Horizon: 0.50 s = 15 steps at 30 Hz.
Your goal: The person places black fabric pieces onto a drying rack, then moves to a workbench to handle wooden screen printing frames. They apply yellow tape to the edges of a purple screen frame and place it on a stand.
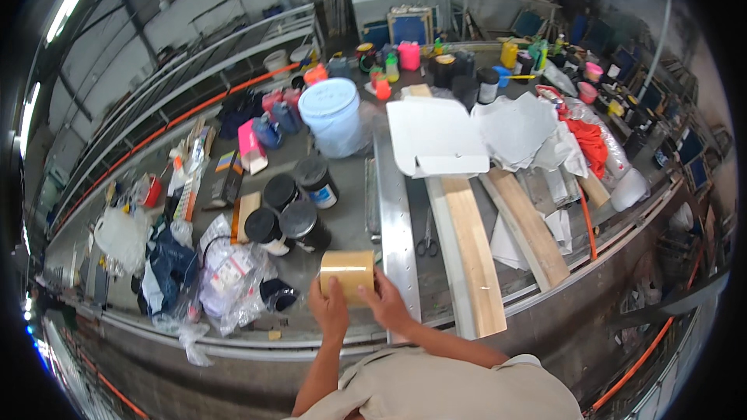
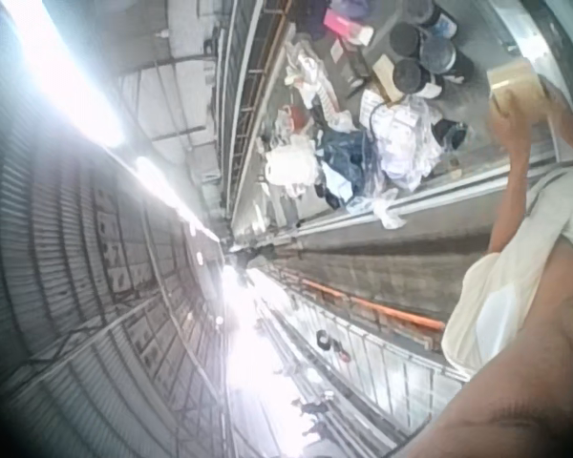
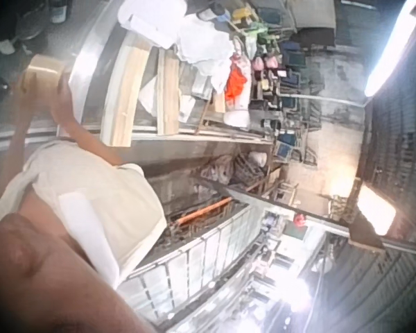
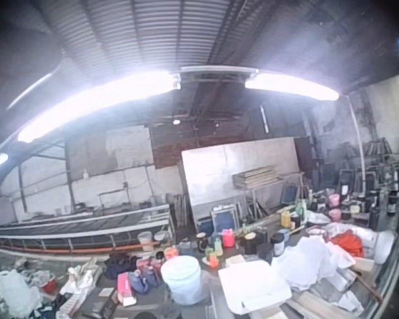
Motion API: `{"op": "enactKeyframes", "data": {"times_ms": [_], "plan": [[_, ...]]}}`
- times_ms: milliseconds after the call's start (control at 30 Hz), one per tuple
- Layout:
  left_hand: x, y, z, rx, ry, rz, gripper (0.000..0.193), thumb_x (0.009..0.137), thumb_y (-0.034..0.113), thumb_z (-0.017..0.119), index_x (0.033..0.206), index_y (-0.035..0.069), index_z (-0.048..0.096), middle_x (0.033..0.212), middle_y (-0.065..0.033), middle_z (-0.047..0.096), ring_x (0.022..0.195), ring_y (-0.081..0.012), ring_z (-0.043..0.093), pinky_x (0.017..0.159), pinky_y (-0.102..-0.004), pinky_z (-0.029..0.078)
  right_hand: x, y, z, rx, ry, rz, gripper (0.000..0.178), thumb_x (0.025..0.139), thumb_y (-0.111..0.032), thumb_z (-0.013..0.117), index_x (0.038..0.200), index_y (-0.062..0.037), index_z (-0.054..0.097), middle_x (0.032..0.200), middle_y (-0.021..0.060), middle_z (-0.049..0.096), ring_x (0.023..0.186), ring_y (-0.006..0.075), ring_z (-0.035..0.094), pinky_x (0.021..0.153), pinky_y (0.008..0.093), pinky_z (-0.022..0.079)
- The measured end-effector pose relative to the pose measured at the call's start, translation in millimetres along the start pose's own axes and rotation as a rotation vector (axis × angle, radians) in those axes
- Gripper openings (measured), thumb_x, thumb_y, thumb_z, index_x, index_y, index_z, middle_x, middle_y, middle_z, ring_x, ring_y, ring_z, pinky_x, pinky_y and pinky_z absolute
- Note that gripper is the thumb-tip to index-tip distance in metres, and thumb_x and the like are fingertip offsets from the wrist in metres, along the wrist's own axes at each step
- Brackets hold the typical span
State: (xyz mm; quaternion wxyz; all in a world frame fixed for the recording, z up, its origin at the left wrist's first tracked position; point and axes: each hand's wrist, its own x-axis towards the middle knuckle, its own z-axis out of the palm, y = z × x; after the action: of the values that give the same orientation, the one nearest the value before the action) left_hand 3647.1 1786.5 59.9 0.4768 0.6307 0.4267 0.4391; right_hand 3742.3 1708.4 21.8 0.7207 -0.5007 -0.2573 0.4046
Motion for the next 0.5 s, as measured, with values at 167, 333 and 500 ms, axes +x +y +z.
{"op": "enactKeyframes", "data": {"times_ms": [167,333,500], "plan": [[3.7,-16.3,14.7,-0.183,0.095,-0.05,0.04,0.103,0.034,0.056,0.088,-0.002,0.062,0.075,-0.0028,0.061,0.067,-0.0095,0.051,0.061,-0.0288,0.043,-4.6,21.6,-8.2,-0.38,-0.013,-0.326,0.069,0.089,-0.042,0.072,0.134,0.0032,0.048,0.118,0.0162,0.063,0.108,0.0215,0.062,0.092,0.033,0.048],[4.5,-26.0,0.5,-0.243,0.081,-0.195,0.044,0.102,0.037,0.057,0.082,-0.002,0.059,0.072,-0.0017,0.058,0.067,-0.0098,0.05,0.061,-0.0286,0.042,7.2,11.5,-6.9,-0.642,-0.018,-0.477,0.06,0.083,-0.057,0.074,0.101,-0.0001,0.068,0.084,0.0155,0.067,0.077,0.0208,0.066,0.07,0.0346,0.052],[5.2,-84.8,-60.9,0.314,0.225,-0.04,0.047,0.095,0.04,0.067,0.078,-0.004,0.064,0.068,-0.0016,0.058,0.064,-0.0116,0.052,0.062,-0.0299,0.046,-15.6,-8.6,-22.1,-0.616,0.005,-0.33,0.052,0.082,-0.052,0.073,0.089,-0.0001,0.07,0.075,0.0114,0.066,0.065,0.0138,0.062,0.06,0.0333,0.049]]}}
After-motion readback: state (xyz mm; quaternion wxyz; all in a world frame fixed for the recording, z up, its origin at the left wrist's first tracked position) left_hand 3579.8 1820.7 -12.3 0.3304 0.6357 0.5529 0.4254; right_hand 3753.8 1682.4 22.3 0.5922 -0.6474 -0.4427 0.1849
